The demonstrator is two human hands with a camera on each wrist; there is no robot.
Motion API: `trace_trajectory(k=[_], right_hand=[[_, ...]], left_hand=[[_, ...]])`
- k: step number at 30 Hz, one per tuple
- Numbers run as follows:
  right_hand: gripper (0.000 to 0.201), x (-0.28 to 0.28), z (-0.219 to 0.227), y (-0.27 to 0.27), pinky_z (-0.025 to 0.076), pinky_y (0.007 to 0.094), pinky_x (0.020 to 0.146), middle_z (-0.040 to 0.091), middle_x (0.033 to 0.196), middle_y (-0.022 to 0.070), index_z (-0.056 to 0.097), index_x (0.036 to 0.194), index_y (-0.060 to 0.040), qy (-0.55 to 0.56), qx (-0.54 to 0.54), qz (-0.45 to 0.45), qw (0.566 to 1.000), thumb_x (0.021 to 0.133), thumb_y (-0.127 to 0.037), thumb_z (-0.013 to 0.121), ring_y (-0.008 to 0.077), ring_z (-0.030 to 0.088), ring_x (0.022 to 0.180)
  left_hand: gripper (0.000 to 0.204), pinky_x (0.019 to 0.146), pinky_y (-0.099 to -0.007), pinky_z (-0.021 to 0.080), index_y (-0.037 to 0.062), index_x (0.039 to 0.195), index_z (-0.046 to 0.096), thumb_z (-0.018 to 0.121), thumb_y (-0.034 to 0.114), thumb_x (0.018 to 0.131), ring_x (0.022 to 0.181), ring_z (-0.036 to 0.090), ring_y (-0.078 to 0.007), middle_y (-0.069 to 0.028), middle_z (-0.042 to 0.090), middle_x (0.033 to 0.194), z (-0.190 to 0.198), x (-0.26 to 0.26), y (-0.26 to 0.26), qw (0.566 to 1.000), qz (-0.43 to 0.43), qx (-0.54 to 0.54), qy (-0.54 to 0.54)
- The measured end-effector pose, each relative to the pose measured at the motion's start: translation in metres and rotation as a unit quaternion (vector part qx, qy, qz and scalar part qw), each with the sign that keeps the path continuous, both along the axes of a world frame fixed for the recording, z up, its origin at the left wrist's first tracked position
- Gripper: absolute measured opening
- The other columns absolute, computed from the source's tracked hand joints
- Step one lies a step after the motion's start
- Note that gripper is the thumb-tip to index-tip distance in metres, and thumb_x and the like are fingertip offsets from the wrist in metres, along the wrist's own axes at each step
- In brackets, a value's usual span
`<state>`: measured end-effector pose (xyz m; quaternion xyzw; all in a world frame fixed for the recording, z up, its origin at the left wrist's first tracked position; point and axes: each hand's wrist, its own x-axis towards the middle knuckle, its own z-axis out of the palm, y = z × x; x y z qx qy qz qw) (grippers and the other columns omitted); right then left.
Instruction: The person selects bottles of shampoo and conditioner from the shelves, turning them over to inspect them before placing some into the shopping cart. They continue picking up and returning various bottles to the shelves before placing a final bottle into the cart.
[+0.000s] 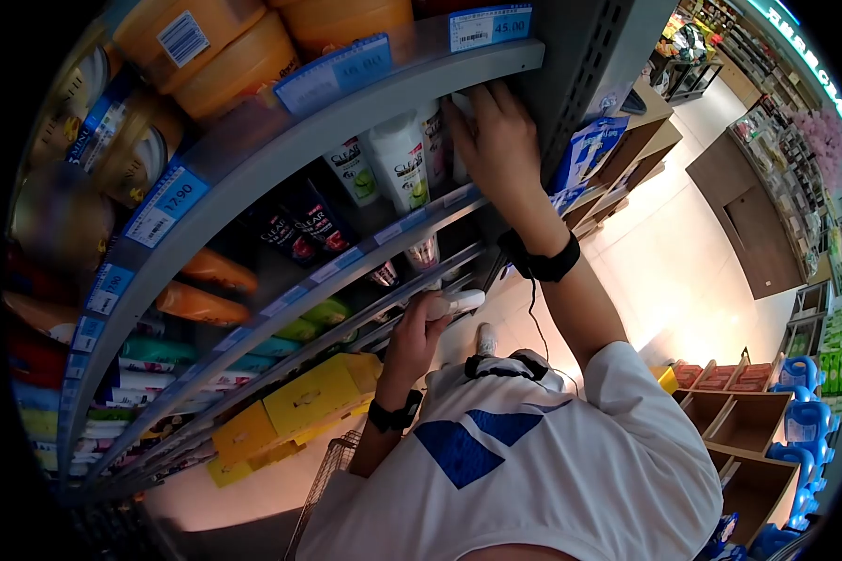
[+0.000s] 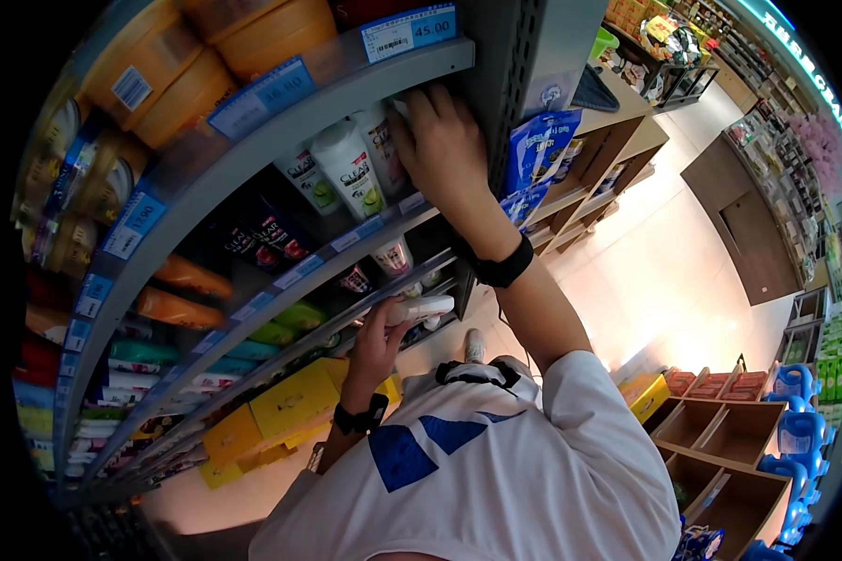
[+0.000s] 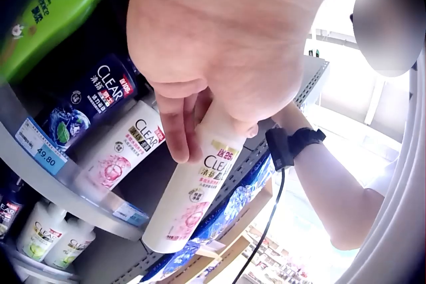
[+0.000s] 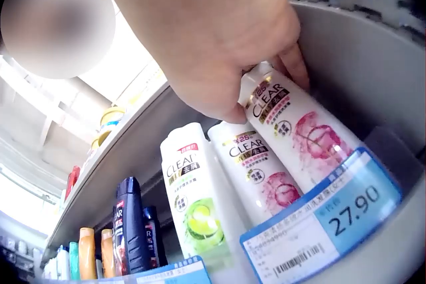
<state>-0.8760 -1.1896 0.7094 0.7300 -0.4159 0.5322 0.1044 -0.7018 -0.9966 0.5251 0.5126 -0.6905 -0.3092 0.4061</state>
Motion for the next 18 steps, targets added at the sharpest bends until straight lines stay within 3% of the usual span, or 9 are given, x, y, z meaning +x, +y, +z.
trace_trajectory(k=[2,4,5,7,9,12,13,16,18], right_hand=[[0.023,0.0,0.002,0.004,0.056,0.0491,0.084,0.064,0.113,0.0175,0.066,0.11,-0.005,-0.005,0.022,0.015,1.0,0.09,-0.016,0.07,0.0411,0.064,0.095],[0.025,0.003,0.003,0.011,0.055,0.0478,0.09,0.065,0.119,0.0178,0.068,0.109,-0.0062,0.005,-0.115,-0.055,0.992,0.086,-0.013,0.072,0.0429,0.063,0.105],[0.025,0.003,0.001,0.018,0.055,0.0478,0.09,0.065,0.119,0.0178,0.068,0.109,-0.0062,0.006,-0.113,-0.054,0.992,0.086,-0.013,0.072,0.0429,0.063,0.105],[0.029,0.001,-0.005,0.043,0.053,0.0465,0.095,0.065,0.126,0.0178,0.069,0.108,-0.0068,0.018,-0.171,-0.029,0.985,0.08,-0.009,0.073,0.0416,0.062,0.115],[0.031,-0.006,-0.037,0.066,0.054,0.0458,0.094,0.066,0.126,0.0168,0.07,0.106,-0.0055,0.044,-0.158,0.086,0.983,0.075,-0.006,0.074,0.0381,0.063,0.117],[0.039,-0.017,-0.095,0.095,0.055,0.0412,0.081,0.068,0.119,0.0129,0.068,0.114,-0.0034,0.112,-0.067,0.224,0.966,0.076,-0.011,0.074,0.0336,0.067,0.103],[0.046,-0.021,-0.106,0.109,0.054,0.0398,0.078,0.068,0.115,0.0119,0.066,0.12,-0.0043,0.127,0.029,0.255,0.958,0.076,-0.012,0.074,0.0299,0.066,0.098],[0.061,-0.031,-0.145,0.13,0.057,0.0379,0.068,0.068,0.111,0.0125,0.062,0.134,-0.0033,0.148,0.186,0.273,0.932,0.077,-0.02,0.076,0.0285,0.07,0.085],[0.069,-0.031,-0.154,0.132,0.057,0.0385,0.064,0.068,0.112,0.0131,0.058,0.139,-0.003,0.133,0.174,0.29,0.932,0.077,-0.027,0.078,0.03,0.071,0.081]], left_hand=[[0.04,0.082,-0.0393,0.058,0.0009,0.134,0.056,0.066,0.022,0.102,0.106,0.069,-0.0341,-0.0228,0.064,0.123,-0.002,-0.002,0.0,1.0,-0.002,0.01,0.005],[0.04,0.082,-0.0392,0.058,0.001,0.134,0.056,0.066,0.021,0.102,0.106,0.069,-0.0336,-0.0225,0.064,0.123,-0.001,-0.004,0.0,1.0,-0.003,0.019,0.01],[0.04,0.083,-0.0394,0.058,0.0011,0.135,0.056,0.066,0.021,0.102,0.106,0.069,-0.0336,-0.0226,0.064,0.123,0.002,-0.005,0.0,1.0,-0.006,0.025,0.009],[0.04,0.084,-0.0395,0.058,0.0012,0.135,0.055,0.066,0.02,0.102,0.107,0.069,-0.0337,-0.0226,0.064,0.124,0.0,-0.006,-0.001,0.999,-0.007,0.033,0.009],[0.043,0.076,-0.0376,0.059,0.0026,0.133,0.057,0.071,0.023,0.098,0.098,0.072,-0.0336,-0.0208,0.066,0.12,-0.007,-0.006,-0.004,1.0,0.013,-0.022,-0.008],[0.043,0.069,-0.0342,0.059,0.0018,0.126,0.062,0.079,0.022,0.091,0.089,0.074,-0.0288,-0.0186,0.069,0.112,0.004,-0.008,-0.002,0.996,0.076,-0.035,0.015],[0.04,0.063,-0.0314,0.058,0.0014,0.113,0.068,0.087,0.02,0.082,0.079,0.074,-0.0244,-0.0152,0.072,0.099,0.004,-0.012,-0.004,0.985,0.129,-0.102,0.047],[0.037,0.064,-0.0318,0.058,0.0019,0.105,0.071,0.089,0.018,0.077,0.075,0.074,-0.0241,-0.0128,0.072,0.091,0.01,-0.012,-0.007,0.974,0.168,-0.148,0.043],[0.036,0.063,-0.0313,0.058,0.0036,0.101,0.072,0.091,0.019,0.075,0.072,0.074,-0.0234,-0.0106,0.072,0.085,0.022,-0.016,-0.009,0.966,0.186,-0.173,0.042]])
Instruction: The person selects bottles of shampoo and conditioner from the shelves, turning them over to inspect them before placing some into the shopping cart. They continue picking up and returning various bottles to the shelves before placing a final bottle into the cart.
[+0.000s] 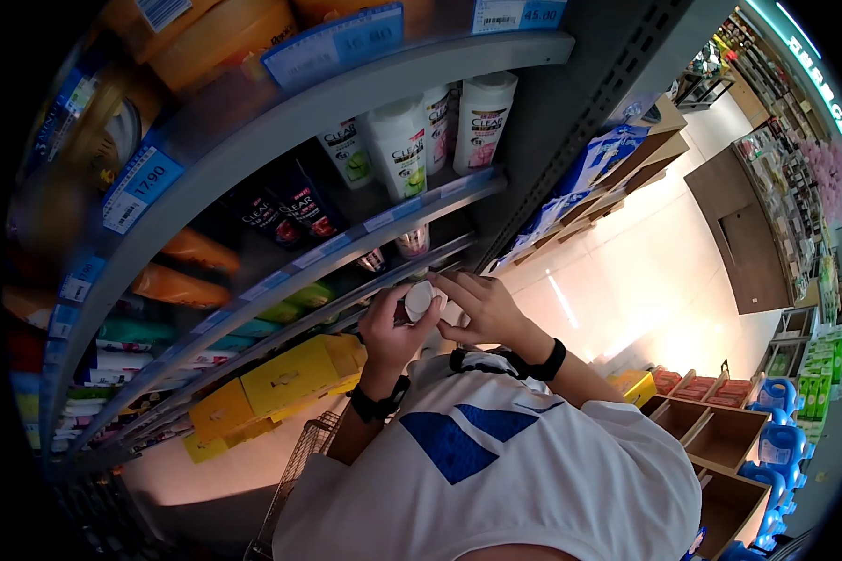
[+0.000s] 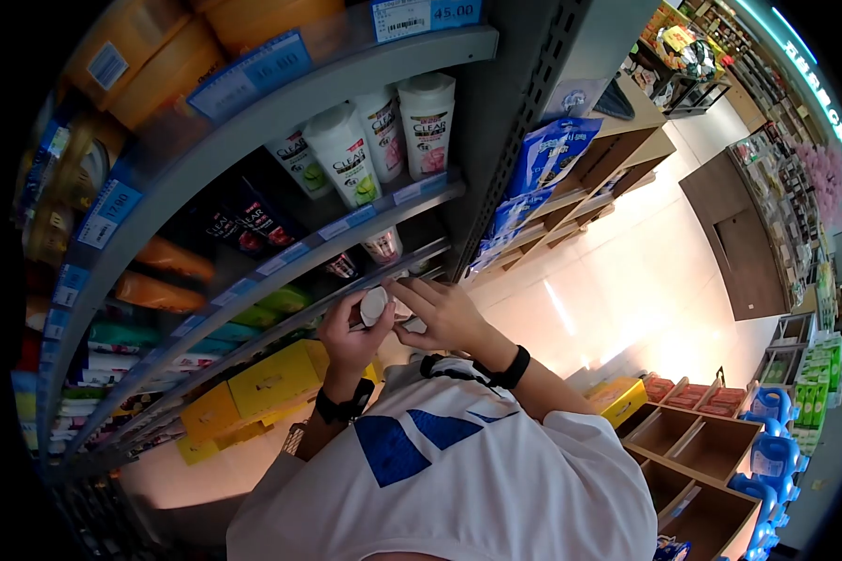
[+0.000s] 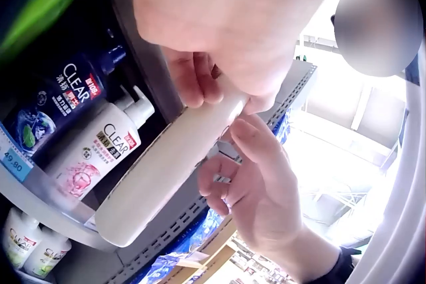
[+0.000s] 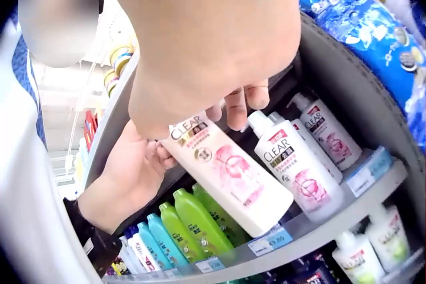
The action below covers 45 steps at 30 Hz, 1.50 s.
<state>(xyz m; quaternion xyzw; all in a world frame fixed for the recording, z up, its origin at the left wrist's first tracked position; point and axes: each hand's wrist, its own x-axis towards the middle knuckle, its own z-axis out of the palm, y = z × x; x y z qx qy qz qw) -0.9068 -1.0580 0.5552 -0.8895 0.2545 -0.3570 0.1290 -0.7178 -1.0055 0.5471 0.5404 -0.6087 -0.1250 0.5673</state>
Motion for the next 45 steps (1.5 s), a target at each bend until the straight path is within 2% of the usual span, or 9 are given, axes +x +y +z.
trace_trajectory(k=[7,12,13,19,24,30,36,42,45], right_hand=[[0.067,0.006,0.019,-0.002,0.057,0.0414,0.077,0.067,0.117,0.0155,0.058,0.126,-0.005,-0.028,0.048,-0.07,0.996,0.071,-0.03,0.088,0.037,0.066,0.099],[0.069,0.028,0.062,-0.037,0.056,0.036,0.085,0.066,0.118,0.0191,0.056,0.125,-0.0002,-0.439,-0.067,-0.088,0.892,0.072,-0.018,0.096,0.027,0.07,0.099],[0.092,0.01,0.081,-0.033,0.053,0.0438,0.096,0.054,0.133,0.0281,0.022,0.143,-0.0023,-0.257,-0.055,-0.103,0.959,0.078,-0.003,0.089,0.034,0.06,0.12],[0.075,0.031,0.085,-0.067,0.055,0.0352,0.087,0.065,0.118,0.019,0.048,0.128,0.0051,-0.407,-0.096,-0.136,0.898,0.073,-0.014,0.095,0.0265,0.068,0.102],[0.076,0.03,0.091,-0.074,0.055,0.0384,0.095,0.059,0.127,0.0216,0.037,0.134,0.002,-0.329,-0.097,-0.153,0.927,0.079,-0.004,0.089,0.0262,0.064,0.113],[0.065,0.037,0.109,-0.078,0.055,0.027,0.07,0.069,0.106,0.0112,0.055,0.126,0.0024,-0.335,0.017,-0.201,0.92,0.077,-0.018,0.093,0.0147,0.068,0.081],[0.049,0.044,0.124,-0.092,0.048,0.0277,0.058,0.064,0.088,0.0096,0.063,0.122,0.0023,-0.295,-0.062,-0.207,0.931,0.087,-0.025,0.085,0.0137,0.06,0.065],[0.048,0.04,0.127,-0.108,0.053,0.0333,0.06,0.066,0.099,0.0121,0.062,0.133,-0.0078,-0.255,-0.199,-0.217,0.921,0.089,-0.021,0.079,0.0207,0.068,0.069],[0.045,0.037,0.135,-0.087,0.053,0.0291,0.062,0.058,0.128,0.0156,0.056,0.137,0.0006,-0.203,-0.098,-0.199,0.954,0.094,-0.005,0.07,0.0187,0.069,0.075]], left_hand=[[0.044,0.071,-0.0357,0.058,-0.0002,0.106,0.071,0.091,0.022,0.075,0.08,0.073,-0.0273,-0.0137,0.075,0.098,0.051,0.005,-0.008,0.979,-0.088,-0.164,-0.089],[0.04,0.078,-0.041,0.057,-0.0019,0.108,0.069,0.079,0.031,0.087,0.085,0.072,-0.0317,-0.0179,0.075,0.102,0.043,0.018,-0.002,0.976,-0.143,-0.155,-0.056],[0.04,0.078,-0.041,0.057,-0.0019,0.108,0.069,0.079,0.031,0.087,0.085,0.072,-0.0317,-0.0179,0.075,0.102,0.04,0.019,0.001,0.976,-0.141,-0.155,-0.057],[0.027,0.075,-0.0398,0.059,-0.0005,0.104,0.072,0.075,0.022,0.089,0.082,0.073,-0.0323,-0.0161,0.075,0.099,0.022,0.021,0.016,0.98,-0.142,-0.105,-0.094],[0.021,0.073,-0.0384,0.058,0.0011,0.099,0.074,0.074,0.019,0.088,0.082,0.073,-0.0304,-0.0142,0.075,0.095,0.02,0.022,0.026,0.989,-0.115,-0.05,-0.08],[0.019,0.073,-0.0377,0.058,0.0033,0.101,0.074,0.074,0.019,0.09,0.082,0.074,-0.0288,-0.0122,0.076,0.096,0.015,0.024,0.033,0.99,-0.109,-0.027,-0.086],[0.018,0.067,-0.0361,0.057,0.0008,0.103,0.073,0.074,0.013,0.089,0.074,0.07,-0.0273,-0.0142,0.073,0.092,0.013,0.025,0.042,0.986,-0.133,-0.039,-0.097],[0.02,0.078,-0.0396,0.06,0.0059,0.103,0.074,0.073,0.024,0.093,0.089,0.074,-0.0312,-0.0121,0.076,0.1,0.015,0.03,0.064,0.988,-0.109,0.017,-0.107],[0.021,0.072,-0.0376,0.058,0.0051,0.105,0.074,0.074,0.02,0.091,0.083,0.073,-0.028,-0.0124,0.075,0.099,0.021,0.036,0.076,0.983,-0.118,0.033,-0.138]])
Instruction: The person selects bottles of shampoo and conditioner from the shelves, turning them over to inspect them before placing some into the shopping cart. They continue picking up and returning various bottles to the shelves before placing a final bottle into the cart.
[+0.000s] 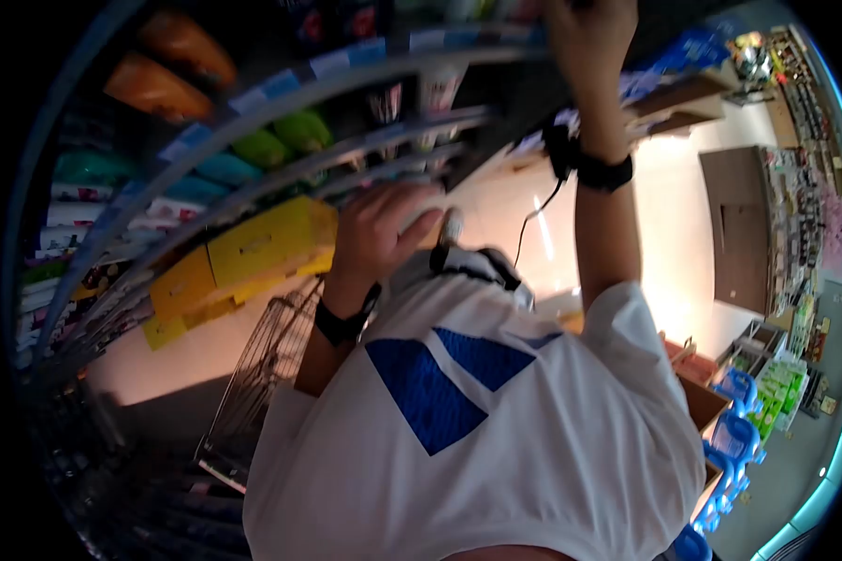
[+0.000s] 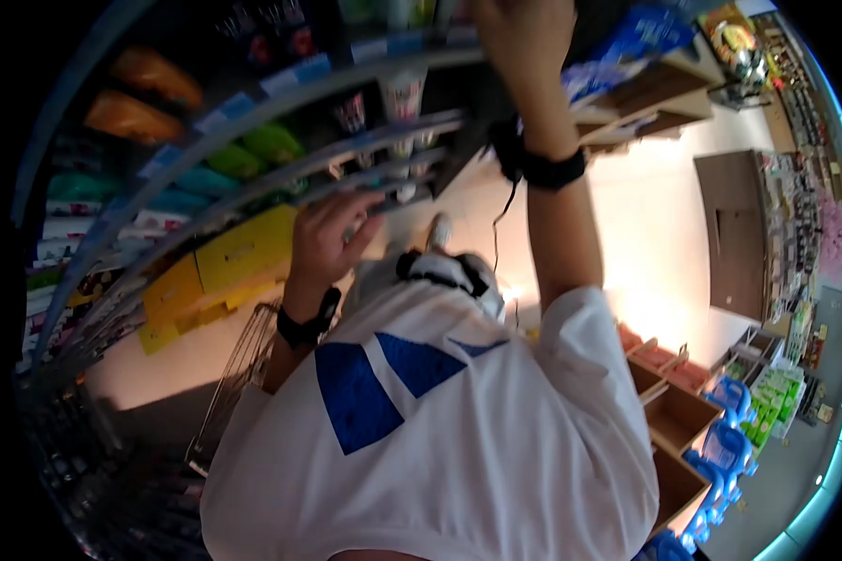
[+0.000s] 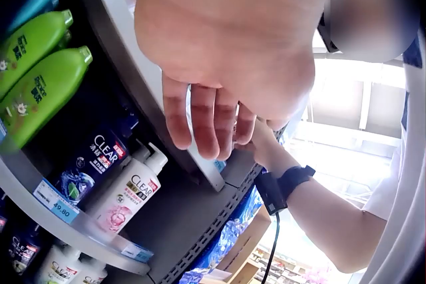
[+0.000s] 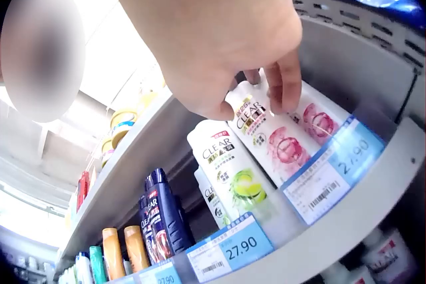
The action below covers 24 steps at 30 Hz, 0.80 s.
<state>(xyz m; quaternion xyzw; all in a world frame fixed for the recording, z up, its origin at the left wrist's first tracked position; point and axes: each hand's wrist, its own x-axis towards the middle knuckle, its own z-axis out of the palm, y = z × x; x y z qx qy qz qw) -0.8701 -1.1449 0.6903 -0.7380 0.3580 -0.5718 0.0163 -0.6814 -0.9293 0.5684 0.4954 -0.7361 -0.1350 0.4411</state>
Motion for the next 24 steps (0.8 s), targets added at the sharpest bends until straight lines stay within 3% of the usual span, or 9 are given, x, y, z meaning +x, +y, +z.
trace_trajectory(k=[7,9,10,11,13,14,16,21,24], right_hand=[[0.035,-0.015,-0.051,0.047,0.048,0.0257,0.059,0.06,0.124,0.0129,0.063,0.126,0.0018,0.023,-0.046,0.019,0.998,0.091,0.0,0.068,0.0128,0.059,0.065],[0.038,-0.028,-0.087,0.075,0.048,0.0254,0.061,0.06,0.127,0.012,0.063,0.128,-0.0001,0.06,0.073,0.055,0.994,0.091,-0.002,0.069,0.0115,0.059,0.069],[0.04,-0.042,-0.128,0.066,0.052,0.0277,0.058,0.066,0.099,0.0091,0.064,0.127,-0.0084,0.142,0.022,0.034,0.989,0.09,-0.012,0.078,0.0171,0.068,0.075],[0.032,-0.041,-0.143,0.08,0.054,0.043,0.065,0.066,0.105,0.0134,0.065,0.118,-0.0092,0.102,0.134,0.089,0.982,0.089,-0.021,0.074,0.0289,0.067,0.074],[0.038,-0.06,-0.198,0.106,0.055,0.0467,0.075,0.067,0.111,0.0174,0.064,0.122,-0.0084,0.234,0.282,0.122,0.922,0.09,-0.027,0.073,0.0376,0.07,0.092],[0.047,-0.071,-0.216,0.117,0.056,0.0473,0.082,0.068,0.117,0.0194,0.062,0.13,-0.009,0.317,0.404,0.166,0.842,0.09,-0.031,0.074,0.0382,0.068,0.104],[0.061,-0.101,-0.298,0.137,0.051,0.0453,0.099,0.067,0.128,0.0182,0.056,0.142,-0.0106,0.421,0.482,0.235,0.731,0.092,-0.04,0.074,0.0358,0.064,0.117],[0.057,-0.174,-0.415,0.209,0.055,0.0448,0.091,0.071,0.118,0.0201,0.06,0.134,-0.0074,0.416,0.557,0.334,0.636,0.089,-0.039,0.076,0.0377,0.069,0.106],[0.045,-0.232,-0.486,0.239,0.059,0.0387,0.076,0.075,0.099,0.0149,0.066,0.124,-0.0057,0.322,0.603,0.281,0.674,0.088,-0.03,0.079,0.028,0.073,0.088]], left_hand=[[0.028,0.074,-0.0354,0.056,0.0056,0.118,0.07,0.069,0.024,0.096,0.084,0.072,-0.0245,-0.012,0.075,0.101,-0.05,0.021,0.057,0.981,0.053,0.185,-0.029],[0.03,0.076,-0.0365,0.057,0.007,0.12,0.07,0.069,0.026,0.097,0.087,0.073,-0.0251,-0.012,0.074,0.106,-0.076,0.034,0.077,0.958,0.047,0.233,-0.161],[0.031,0.077,-0.0376,0.058,0.0067,0.121,0.069,0.07,0.026,0.096,0.089,0.073,-0.0258,-0.0127,0.074,0.109,-0.078,0.037,0.085,0.952,0.049,0.246,-0.175],[0.031,0.077,-0.0376,0.058,0.0067,0.121,0.069,0.07,0.026,0.096,0.089,0.073,-0.0258,-0.0127,0.074,0.109,-0.075,0.035,0.091,0.952,0.054,0.245,-0.174],[0.029,0.084,-0.0419,0.056,0.0073,0.117,0.069,0.067,0.028,0.097,0.099,0.07,-0.0339,-0.0136,0.074,0.11,-0.063,0.029,0.107,0.946,0.119,0.291,-0.082],[0.03,0.082,-0.041,0.056,0.0078,0.119,0.069,0.066,0.029,0.098,0.098,0.071,-0.0326,-0.0135,0.074,0.11,-0.059,0.028,0.113,0.952,0.136,0.262,-0.085],[0.031,0.079,-0.0381,0.057,0.0071,0.121,0.069,0.068,0.027,0.097,0.093,0.072,-0.0286,-0.0126,0.074,0.11,-0.056,0.021,0.126,0.944,0.172,0.268,-0.088],[0.033,0.074,-0.0356,0.056,0.0058,0.123,0.069,0.071,0.025,0.096,0.086,0.073,-0.0247,-0.0132,0.074,0.107,-0.05,-0.017,0.167,0.918,0.263,0.285,-0.083],[0.034,0.076,-0.0403,0.057,0.0067,0.123,0.067,0.068,0.029,0.097,0.087,0.072,-0.0294,-0.0144,0.073,0.107,-0.049,-0.05,0.2,0.897,0.295,0.326,-0.045]])
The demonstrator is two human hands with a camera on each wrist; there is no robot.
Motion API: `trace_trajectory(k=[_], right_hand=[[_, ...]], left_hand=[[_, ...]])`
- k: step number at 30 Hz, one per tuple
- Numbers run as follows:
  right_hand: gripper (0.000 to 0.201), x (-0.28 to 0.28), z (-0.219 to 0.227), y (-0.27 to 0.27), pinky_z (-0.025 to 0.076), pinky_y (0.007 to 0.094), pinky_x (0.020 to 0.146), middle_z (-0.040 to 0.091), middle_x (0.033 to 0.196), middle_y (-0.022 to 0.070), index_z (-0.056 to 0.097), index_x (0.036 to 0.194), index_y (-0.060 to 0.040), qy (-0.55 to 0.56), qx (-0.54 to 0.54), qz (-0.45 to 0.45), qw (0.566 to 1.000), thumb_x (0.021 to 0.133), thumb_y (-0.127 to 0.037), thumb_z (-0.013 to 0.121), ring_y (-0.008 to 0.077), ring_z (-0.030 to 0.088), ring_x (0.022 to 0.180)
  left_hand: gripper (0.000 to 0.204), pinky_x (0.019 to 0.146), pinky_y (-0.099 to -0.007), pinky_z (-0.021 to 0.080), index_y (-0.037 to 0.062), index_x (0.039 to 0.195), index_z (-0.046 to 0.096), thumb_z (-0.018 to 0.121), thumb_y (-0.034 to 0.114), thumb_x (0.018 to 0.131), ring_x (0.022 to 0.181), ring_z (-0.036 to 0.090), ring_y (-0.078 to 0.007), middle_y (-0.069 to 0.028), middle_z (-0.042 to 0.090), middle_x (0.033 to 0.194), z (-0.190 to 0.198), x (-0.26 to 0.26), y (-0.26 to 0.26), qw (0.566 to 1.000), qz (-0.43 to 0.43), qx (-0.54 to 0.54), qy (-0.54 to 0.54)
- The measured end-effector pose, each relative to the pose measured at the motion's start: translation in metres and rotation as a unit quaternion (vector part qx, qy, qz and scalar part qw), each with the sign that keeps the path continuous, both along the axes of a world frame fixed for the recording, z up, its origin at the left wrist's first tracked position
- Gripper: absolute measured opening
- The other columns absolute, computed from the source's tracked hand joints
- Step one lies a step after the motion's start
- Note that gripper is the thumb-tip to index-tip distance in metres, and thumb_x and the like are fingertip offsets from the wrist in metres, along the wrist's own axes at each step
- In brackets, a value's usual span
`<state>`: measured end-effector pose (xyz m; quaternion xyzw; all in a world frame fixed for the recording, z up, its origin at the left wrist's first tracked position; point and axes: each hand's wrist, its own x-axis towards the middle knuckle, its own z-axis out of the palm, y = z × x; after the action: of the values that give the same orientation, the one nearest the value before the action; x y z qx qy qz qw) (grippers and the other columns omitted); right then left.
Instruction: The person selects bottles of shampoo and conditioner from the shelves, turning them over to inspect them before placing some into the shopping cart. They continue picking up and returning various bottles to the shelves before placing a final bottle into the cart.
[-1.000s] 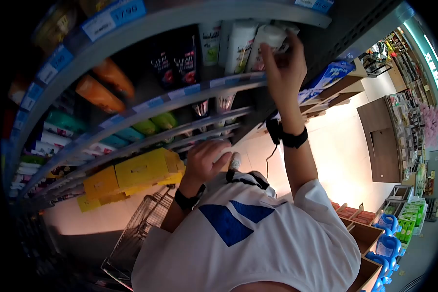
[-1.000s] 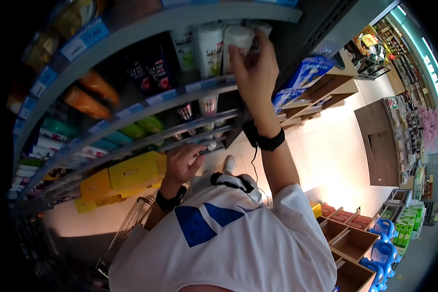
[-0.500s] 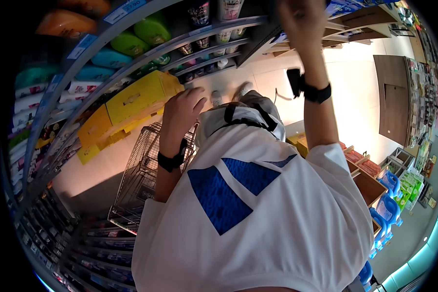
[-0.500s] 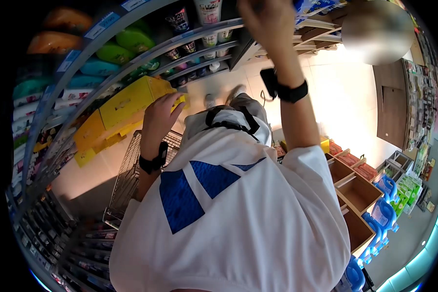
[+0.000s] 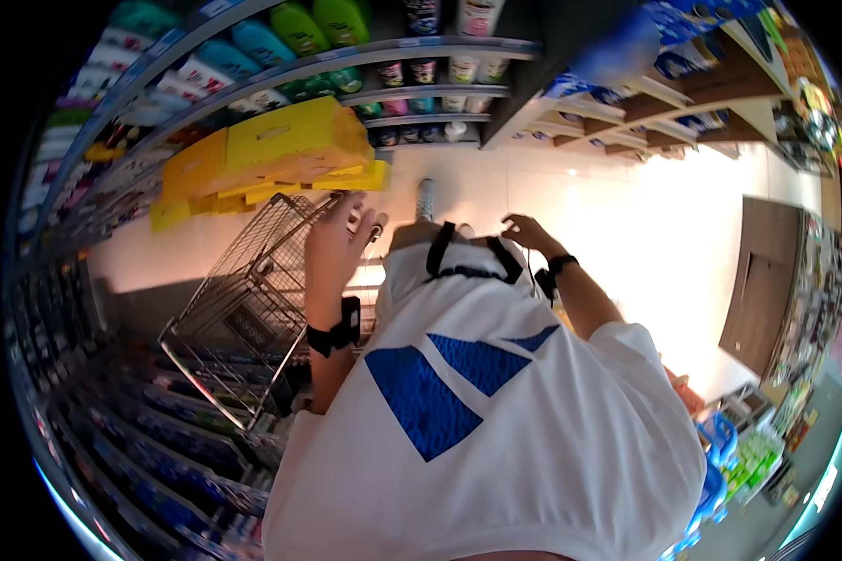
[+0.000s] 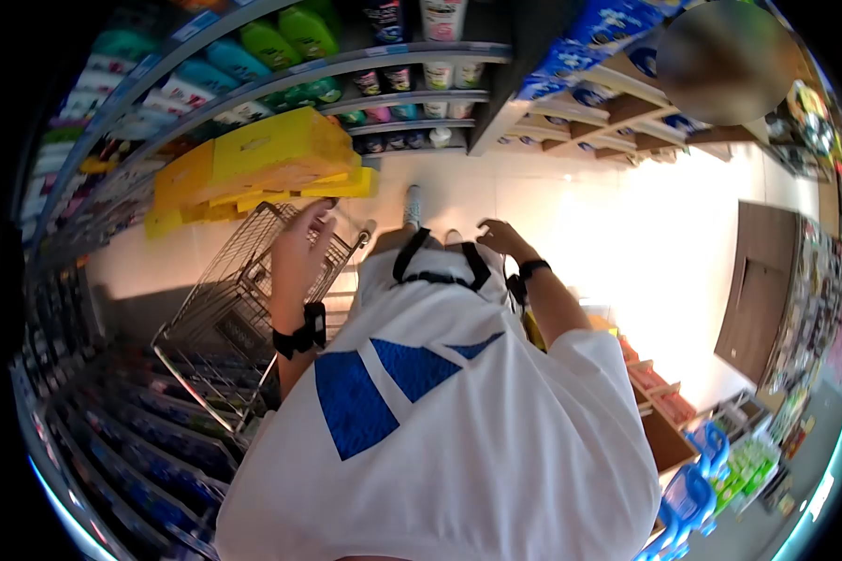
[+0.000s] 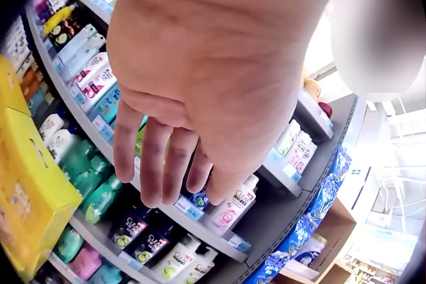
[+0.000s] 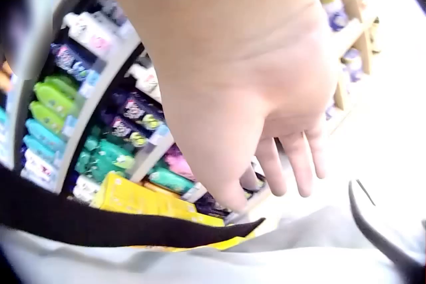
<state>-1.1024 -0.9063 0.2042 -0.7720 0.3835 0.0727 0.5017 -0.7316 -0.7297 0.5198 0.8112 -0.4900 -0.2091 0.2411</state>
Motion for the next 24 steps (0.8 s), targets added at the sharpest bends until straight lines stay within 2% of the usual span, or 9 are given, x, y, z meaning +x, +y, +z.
trace_trajectory(k=[2,4,6,8,9,13,18,22,24], right_hand=[[0.038,-0.026,-0.022,0.016,0.055,0.0336,0.06,0.071,0.088,0.0087,0.066,0.124,-0.0073,0.043,0.141,-0.196,0.97,0.091,-0.024,0.075,0.0195,0.07,0.072],[0.034,-0.064,-0.044,0.028,0.052,0.034,0.056,0.07,0.092,0.0076,0.062,0.126,-0.0112,0.028,0.267,-0.352,0.897,0.095,-0.021,0.068,0.0207,0.07,0.069],[0.025,-0.083,-0.056,0.037,0.049,0.0324,0.051,0.07,0.092,0.0067,0.063,0.12,-0.0122,0.091,0.268,-0.449,0.847,0.098,-0.02,0.055,0.0207,0.069,0.065],[0.023,-0.089,-0.06,0.039,0.05,0.0361,0.057,0.071,0.1,0.0064,0.063,0.113,-0.0111,0.138,0.265,-0.462,0.835,0.095,-0.02,0.053,0.0215,0.069,0.07],[0.028,-0.093,-0.068,0.037,0.052,0.0375,0.066,0.069,0.108,0.0066,0.059,0.122,-0.0123,0.127,0.3,-0.456,0.828,0.096,-0.022,0.056,0.023,0.07,0.082],[0.031,-0.038,-0.046,0.036,0.056,0.0422,0.075,0.068,0.113,0.0081,0.058,0.126,-0.0119,0.113,0.297,-0.407,0.856,0.097,-0.024,0.057,0.0267,0.07,0.09],[0.038,0.048,-0.019,0.044,0.057,0.0435,0.076,0.069,0.12,0.0099,0.056,0.133,-0.0132,0.062,0.292,-0.307,0.904,0.099,-0.03,0.059,0.0275,0.071,0.094],[0.035,0.11,-0.021,0.062,0.056,0.041,0.068,0.07,0.105,0.01,0.058,0.128,-0.0113,0.018,0.242,-0.221,0.945,0.097,-0.027,0.062,0.027,0.072,0.08],[0.038,0.139,-0.036,0.067,0.058,0.0436,0.068,0.07,0.11,0.0113,0.058,0.13,-0.0127,0.054,0.233,-0.178,0.955,0.096,-0.029,0.064,0.0295,0.072,0.081]], left_hand=[[0.034,0.073,-0.0393,0.056,0.0057,0.124,0.067,0.069,0.026,0.097,0.086,0.072,-0.0291,-0.0156,0.073,0.105,-0.006,-0.02,0.026,1.0,0.012,0.018,0.015],[0.034,0.071,-0.0395,0.057,0.005,0.125,0.067,0.07,0.024,0.097,0.085,0.072,-0.0312,-0.0194,0.072,0.102,-0.01,-0.036,0.058,0.998,0.025,0.036,0.039],[0.049,0.075,-0.0423,0.058,0.0063,0.139,0.056,0.07,0.026,0.097,0.09,0.072,-0.0351,-0.0193,0.073,0.107,-0.027,-0.047,0.098,0.993,0.089,0.043,0.07],[0.055,0.077,-0.0436,0.058,0.0058,0.144,0.051,0.071,0.026,0.097,0.092,0.072,-0.0359,-0.0185,0.073,0.11,-0.04,-0.062,0.143,0.981,0.164,0.048,0.087],[0.061,0.078,-0.0451,0.057,0.0054,0.147,0.047,0.071,0.031,0.096,0.094,0.072,-0.0361,-0.0176,0.072,0.114,-0.051,-0.065,0.169,0.97,0.21,0.087,0.084],[0.069,0.085,-0.0488,0.056,0.0021,0.147,0.047,0.073,0.036,0.093,0.106,0.069,-0.0397,-0.0203,0.069,0.124,-0.093,-0.078,0.261,0.903,0.391,0.177,0.034],[0.069,0.099,-0.0492,0.051,-0.0001,0.145,0.049,0.076,0.033,0.09,0.122,0.061,-0.0425,-0.0251,0.064,0.131,-0.163,-0.071,0.381,0.843,0.532,0.068,0.039],[0.071,0.106,-0.0467,0.046,-0.0018,0.145,0.049,0.077,0.032,0.089,0.13,0.055,-0.0416,-0.0271,0.057,0.14,-0.178,-0.042,0.446,0.762,0.642,0.031,0.077],[0.074,0.111,-0.0455,0.043,-0.0005,0.146,0.049,0.078,0.034,0.088,0.133,0.052,-0.0404,-0.0251,0.055,0.143,-0.21,-0.019,0.495,0.737,0.672,-0.01,0.069]])
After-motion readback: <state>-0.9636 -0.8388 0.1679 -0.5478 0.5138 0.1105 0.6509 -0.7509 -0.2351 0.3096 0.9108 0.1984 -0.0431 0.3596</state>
